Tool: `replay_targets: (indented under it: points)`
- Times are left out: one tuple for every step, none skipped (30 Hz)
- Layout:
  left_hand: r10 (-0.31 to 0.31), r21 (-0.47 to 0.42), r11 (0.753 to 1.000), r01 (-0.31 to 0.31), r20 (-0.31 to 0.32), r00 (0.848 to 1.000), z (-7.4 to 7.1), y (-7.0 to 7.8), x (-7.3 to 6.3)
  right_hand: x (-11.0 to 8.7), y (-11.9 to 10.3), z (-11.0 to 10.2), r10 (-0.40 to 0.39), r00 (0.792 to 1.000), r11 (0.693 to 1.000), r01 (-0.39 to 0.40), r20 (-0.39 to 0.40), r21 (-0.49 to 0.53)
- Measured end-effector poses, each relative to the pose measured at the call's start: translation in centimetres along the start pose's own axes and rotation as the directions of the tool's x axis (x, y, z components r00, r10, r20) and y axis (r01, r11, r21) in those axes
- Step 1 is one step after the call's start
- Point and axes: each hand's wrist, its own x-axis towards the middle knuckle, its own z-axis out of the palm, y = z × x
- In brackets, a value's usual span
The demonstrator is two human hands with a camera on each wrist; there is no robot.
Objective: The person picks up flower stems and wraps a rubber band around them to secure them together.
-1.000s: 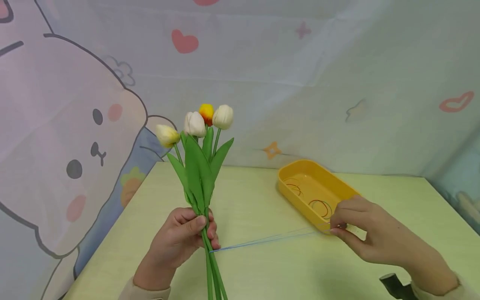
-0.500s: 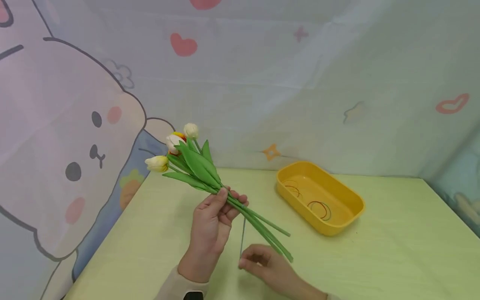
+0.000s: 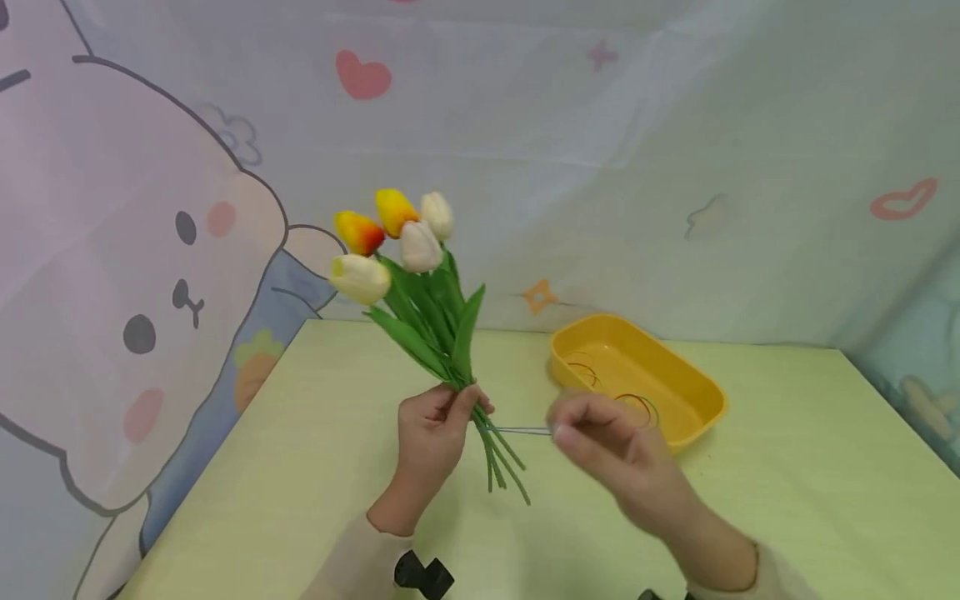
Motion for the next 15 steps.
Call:
replay_targets:
  points:
    - [-0.028,-0.008,1.000,0.029,0.054,0.998,0.1,0.5,0.0,0.5,-0.5,-1.2,-0.019,0.999,1.000,0.019,0.036,-0.008]
    - [-0.064,-0.027,0.997,0.067,0.105,0.992,0.1,1.1,0.0,0.8,-0.9,-2.2,-0.030,0.997,0.999,0.033,0.070,-0.042]
    - [-0.103,-0.043,0.993,0.111,0.147,0.984,0.1,1.8,0.1,1.1,-1.3,-3.3,-0.039,0.994,0.995,0.048,0.104,-0.083]
    - [-0.150,-0.067,0.984,0.165,0.188,0.971,0.0,2.5,0.2,1.3,-1.5,-4.2,-0.063,0.988,0.984,0.086,0.144,-0.158]
    - [-0.201,-0.090,0.970,0.225,0.224,0.954,-0.2,3.2,0.3,1.5,-1.5,-5.1,-0.094,0.979,0.960,0.137,0.180,-0.244]
    - [-0.241,-0.127,0.951,0.281,0.262,0.935,-0.4,3.9,0.5,1.5,-1.4,-5.9,-0.123,0.970,0.920,0.191,0.210,-0.343]
    - [-0.266,-0.188,0.925,0.330,0.301,0.916,-0.7,4.5,0.6,1.5,-1.1,-6.6,-0.152,0.960,0.865,0.244,0.234,-0.439]
    - [-0.268,-0.263,0.893,0.366,0.343,0.901,-1.1,5.0,0.8,1.4,-0.7,-7.3,-0.179,0.952,0.805,0.286,0.246,-0.520]
    - [-0.261,-0.334,0.856,0.396,0.381,0.887,-1.4,5.4,0.9,1.2,-0.1,-7.7,-0.208,0.943,0.747,0.324,0.259,-0.581]
    - [-0.243,-0.409,0.809,0.423,0.421,0.874,-1.8,5.7,1.0,1.0,0.6,-7.9,-0.228,0.937,0.689,0.348,0.265,-0.636]
    - [-0.223,-0.478,0.756,0.448,0.455,0.862,-2.1,6.0,1.1,0.6,1.3,-8.0,-0.235,0.936,0.656,0.353,0.264,-0.667]
    - [-0.205,-0.536,0.700,0.473,0.484,0.851,-2.4,6.2,1.1,0.2,2.1,-7.8,-0.241,0.935,0.644,0.354,0.259,-0.678]
    - [-0.193,-0.581,0.646,0.496,0.504,0.842,-2.5,6.3,1.1,-0.2,3.0,-7.4,-0.235,0.938,0.655,0.346,0.254,-0.671]
    - [-0.197,-0.608,0.603,0.516,0.514,0.835,-2.6,6.4,1.1,-0.6,3.9,-6.9,-0.218,0.944,0.679,0.329,0.248,-0.657]
    - [-0.210,-0.624,0.574,0.530,0.513,0.832,-2.6,6.6,1.0,-1.1,4.8,-6.1,-0.197,0.951,0.704,0.307,0.239,-0.640]
